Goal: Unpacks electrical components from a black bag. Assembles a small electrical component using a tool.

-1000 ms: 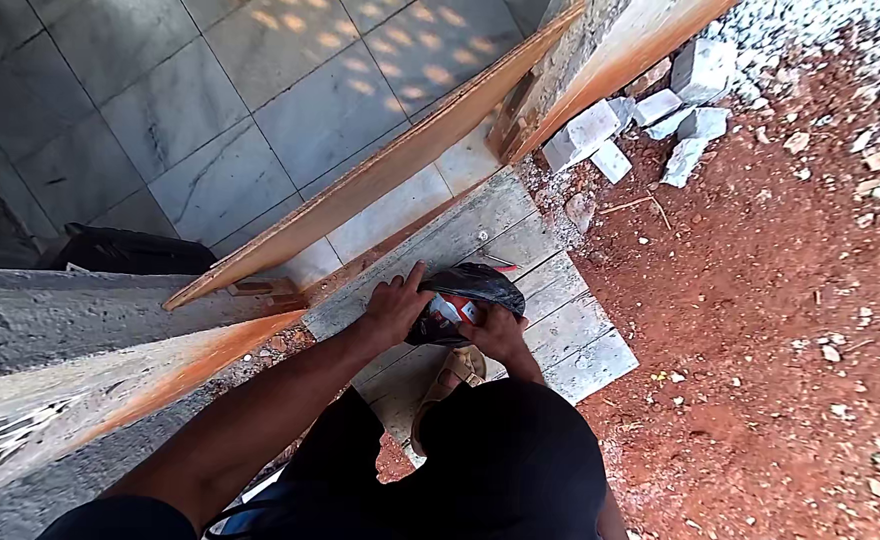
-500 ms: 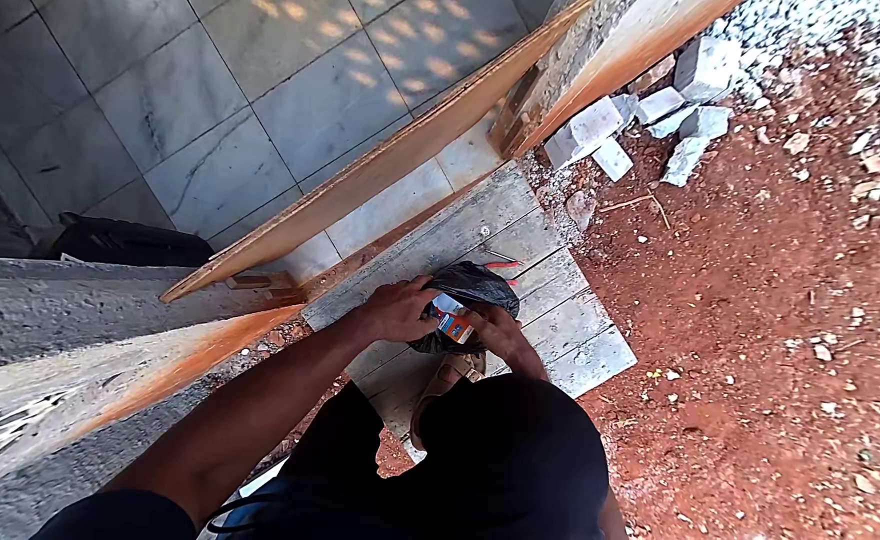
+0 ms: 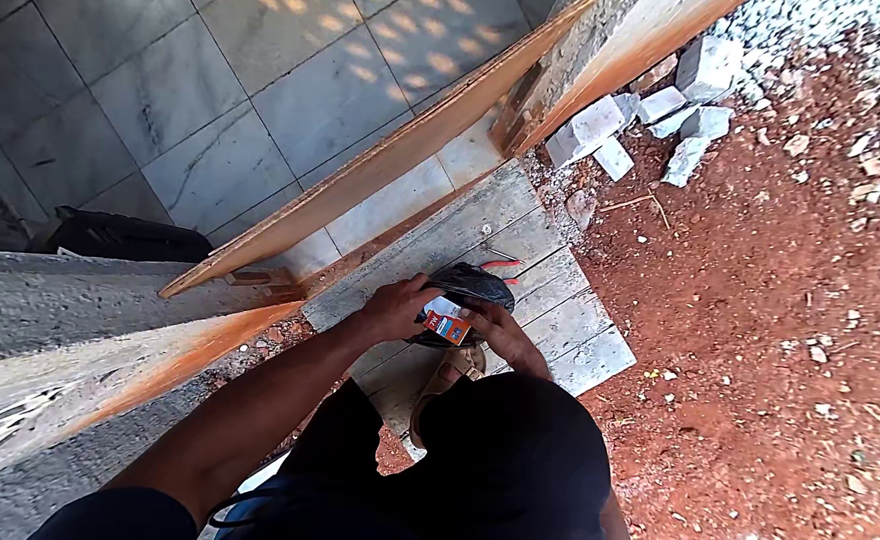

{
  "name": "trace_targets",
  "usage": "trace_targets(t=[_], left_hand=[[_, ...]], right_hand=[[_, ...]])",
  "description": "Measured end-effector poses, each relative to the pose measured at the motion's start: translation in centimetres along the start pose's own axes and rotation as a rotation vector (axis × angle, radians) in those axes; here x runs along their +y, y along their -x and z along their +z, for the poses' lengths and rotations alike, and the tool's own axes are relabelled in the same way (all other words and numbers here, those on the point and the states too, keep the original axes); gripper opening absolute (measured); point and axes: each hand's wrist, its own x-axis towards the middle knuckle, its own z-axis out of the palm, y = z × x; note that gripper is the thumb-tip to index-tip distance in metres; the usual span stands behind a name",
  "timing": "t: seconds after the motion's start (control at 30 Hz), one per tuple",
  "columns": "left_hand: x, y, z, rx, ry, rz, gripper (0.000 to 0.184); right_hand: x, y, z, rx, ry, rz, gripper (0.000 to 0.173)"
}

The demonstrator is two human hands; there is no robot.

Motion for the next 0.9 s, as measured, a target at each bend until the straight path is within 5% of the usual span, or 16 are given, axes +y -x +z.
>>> trace_targets(t=[0.17,0.37,0.63,0.9], left_hand=[[-0.2,-0.2,-0.4,-0.11,-0.24,-0.017,0.073],[2.2,-1.5,-1.4,-0.052,-0.32,-0.2,0.068],[1.6,-1.7,-2.7,-0.044,-0.261,-0.267,0.074],[0.8,0.6,-1.9,-0.055,-0.202,-0.095,0.075]], right_hand=[[0.4,-0.3,0.3,0.197,0.384,0.057,0.052],[-2.6,-1.8,-0.1,0.383,0.982,0.073,0.031],[-2.2,-1.3,-0.1,0.087,1.284,-0.034,0.022],[-3.2,1.9,0.4,0.239,1.235,0.097,0.055]])
